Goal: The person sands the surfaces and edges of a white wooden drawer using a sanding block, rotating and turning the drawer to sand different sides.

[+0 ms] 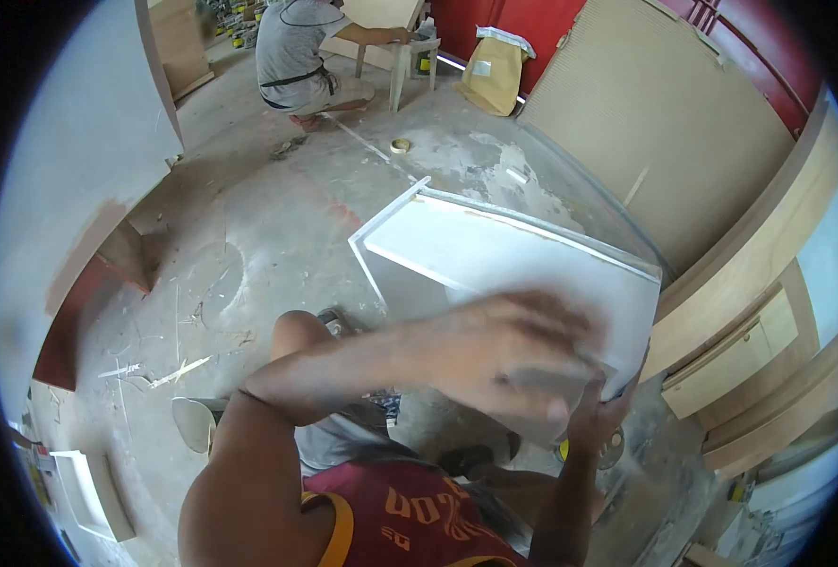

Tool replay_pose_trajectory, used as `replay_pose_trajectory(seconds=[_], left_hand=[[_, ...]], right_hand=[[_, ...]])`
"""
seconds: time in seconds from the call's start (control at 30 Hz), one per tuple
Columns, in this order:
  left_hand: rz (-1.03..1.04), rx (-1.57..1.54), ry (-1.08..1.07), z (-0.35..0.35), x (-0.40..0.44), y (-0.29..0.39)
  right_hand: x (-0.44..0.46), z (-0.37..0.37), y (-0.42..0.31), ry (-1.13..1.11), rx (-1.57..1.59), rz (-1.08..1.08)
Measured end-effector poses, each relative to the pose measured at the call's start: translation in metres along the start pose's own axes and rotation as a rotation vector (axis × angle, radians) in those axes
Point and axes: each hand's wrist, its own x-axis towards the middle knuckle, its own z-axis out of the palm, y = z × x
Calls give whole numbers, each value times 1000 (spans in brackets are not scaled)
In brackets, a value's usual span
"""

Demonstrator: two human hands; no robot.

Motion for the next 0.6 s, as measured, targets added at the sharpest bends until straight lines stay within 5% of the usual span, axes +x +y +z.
replay_pose_trajectory(seconds=[0.1,0.17,0.23,0.3,0.43,0.5,0.57,0.6], left_hand=[[-211,487,230,-41,-28,-39],[-654,674,375,-65,-79,-98],[-809,631,297,-92,-142,-144],[-1127,234,107,-116,-147,-115],[-1116,365,33,-104,-164,-113],[-792,659,40,-101,-172,-118],[-1256,498,-8,-107,-127,-78],[-1289,571,126,-102,-118,-73]], right_hand=[[-1,-6,12,22,-29,-9],[1,-10,19,25,-3,13],[2,-12,24,60,-49,6],[7,-15,24,56,-49,34],[26,-21,42,36,35,76],[55,-30,68,21,-63,79],[82,-19,75,-7,-138,66],[94,-16,66,5,-91,111]])
